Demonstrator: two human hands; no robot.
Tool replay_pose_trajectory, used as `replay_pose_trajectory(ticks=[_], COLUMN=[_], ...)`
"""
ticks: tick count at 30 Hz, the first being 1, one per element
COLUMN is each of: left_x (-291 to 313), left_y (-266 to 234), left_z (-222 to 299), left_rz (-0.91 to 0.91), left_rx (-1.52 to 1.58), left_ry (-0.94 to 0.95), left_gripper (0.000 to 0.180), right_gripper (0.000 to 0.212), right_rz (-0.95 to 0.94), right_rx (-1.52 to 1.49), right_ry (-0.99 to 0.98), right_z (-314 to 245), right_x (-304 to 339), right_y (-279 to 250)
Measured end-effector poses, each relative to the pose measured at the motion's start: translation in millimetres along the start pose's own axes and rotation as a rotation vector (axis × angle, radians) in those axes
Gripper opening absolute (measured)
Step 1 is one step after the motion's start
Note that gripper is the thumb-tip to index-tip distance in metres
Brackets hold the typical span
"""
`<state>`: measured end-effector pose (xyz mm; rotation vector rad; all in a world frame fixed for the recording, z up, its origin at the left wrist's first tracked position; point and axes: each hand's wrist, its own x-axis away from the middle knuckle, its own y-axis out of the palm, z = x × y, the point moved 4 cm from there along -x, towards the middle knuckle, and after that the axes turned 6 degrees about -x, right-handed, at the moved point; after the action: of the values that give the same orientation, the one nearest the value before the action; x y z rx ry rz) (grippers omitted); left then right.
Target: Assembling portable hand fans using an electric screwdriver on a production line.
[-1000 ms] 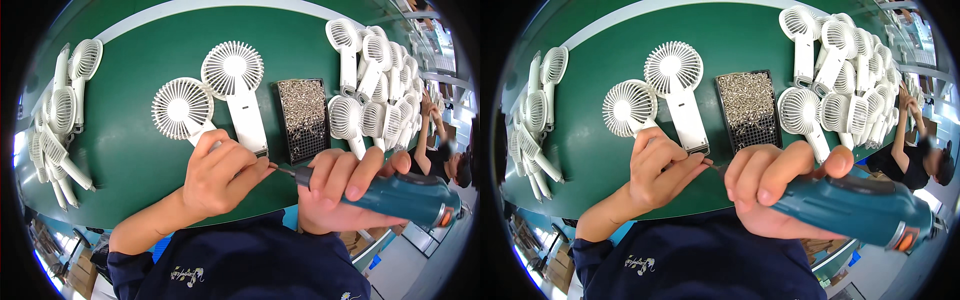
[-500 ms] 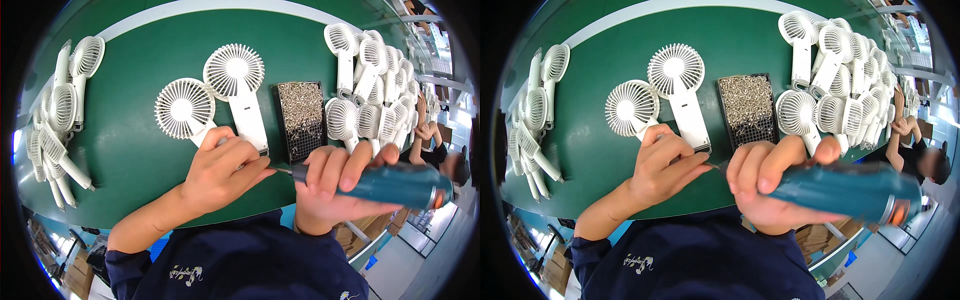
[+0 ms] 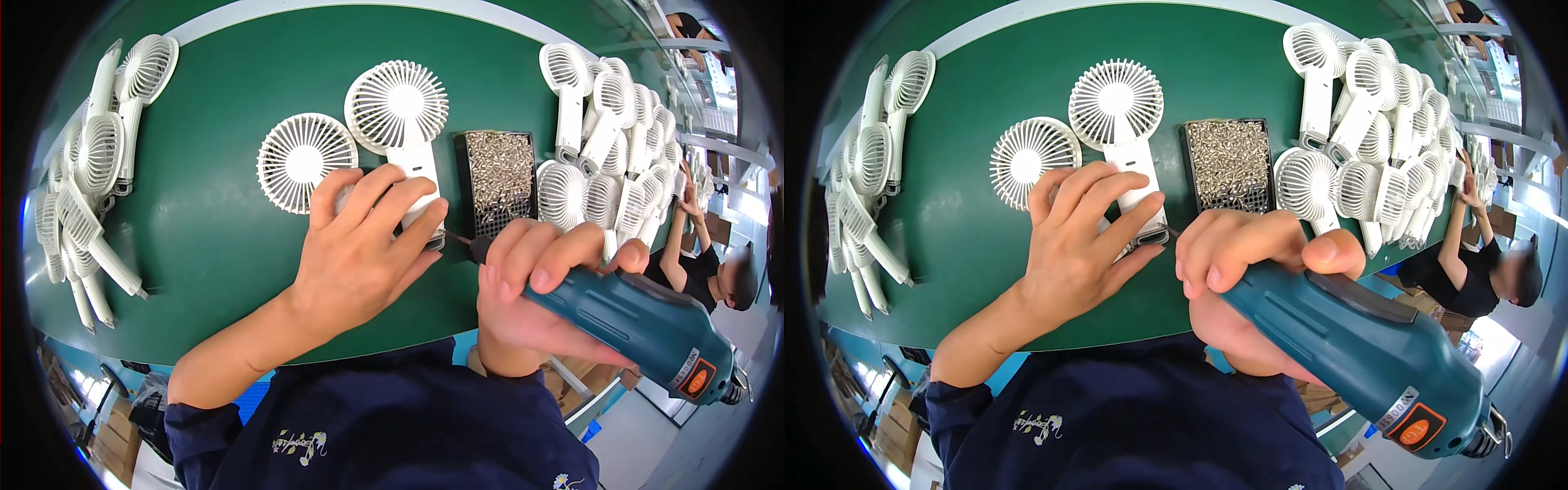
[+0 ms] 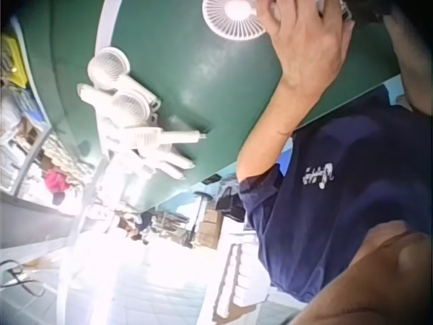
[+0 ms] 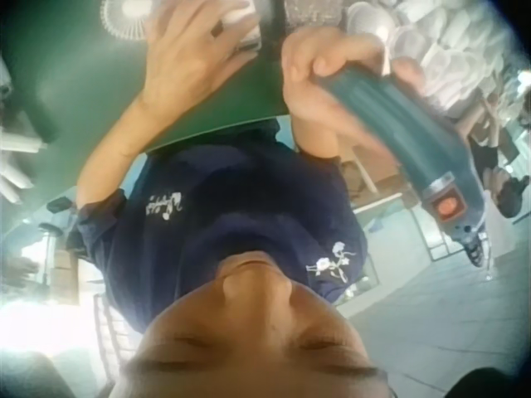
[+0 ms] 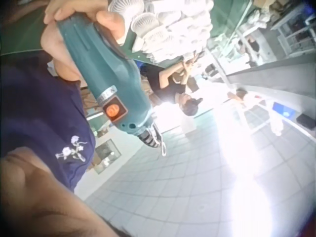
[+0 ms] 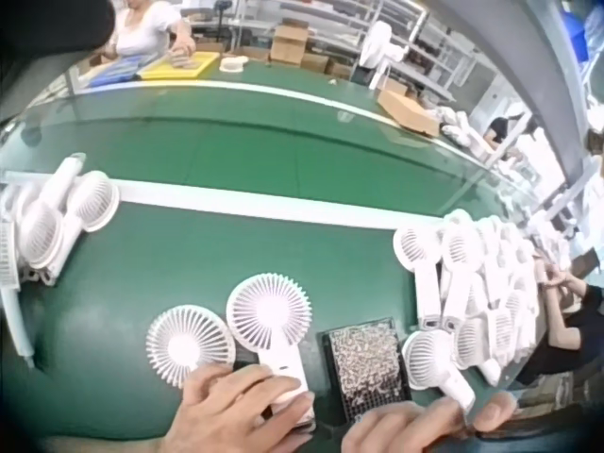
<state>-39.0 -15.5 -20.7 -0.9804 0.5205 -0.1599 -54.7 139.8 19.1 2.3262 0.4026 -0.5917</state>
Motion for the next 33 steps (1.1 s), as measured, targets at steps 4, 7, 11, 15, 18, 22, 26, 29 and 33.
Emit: replay_pose_trajectory(ticks=[4,7,11,15,18,22,26,29,33], left_x=[1,1,2,2,1,2,1,0,-1], left_y=[1,1,1,2,1,2,2,2,1], left_z=[-1,0,-1,-1,0,-1,0,0,1], left_rz=[0.011,0.009,0.008,0.016,0.013,0.022,0.017,0.019,0.003], left_rx=[0.022,0.026,0.017,0.020,0.017,0.018,0.011,0.004,0.015], left_ry=[-0.011,-0.017,-0.022,-0.017,-0.020,-0.022,-0.022,-0.013,-0.014], left_gripper=[0.047,0.047,0.047,0.048,0.048,0.047,0.047,0.047,0.049], right_gripper=[0.071,0.071,0.068,0.064,0.061,0.058,0.057,0.060,0.066], right_rz=[-0.021,-0.041,-0.052,0.001,-0.028,-0.030,-0.111,-0.040,0.110], right_rx=[0.004,0.008,0.022,0.073,0.094,0.066,0.144,0.094,0.078], right_ry=[-0.008,-0.001,0.011,-0.016,0.001,0.014,0.045,0.005,-0.143], right_z=[4,4,4,7,6,6,5,6,-17], right_x=[0,-1,0,2,1,1,-2,1,-3], right_y=[0,-1,2,7,8,7,6,6,6])
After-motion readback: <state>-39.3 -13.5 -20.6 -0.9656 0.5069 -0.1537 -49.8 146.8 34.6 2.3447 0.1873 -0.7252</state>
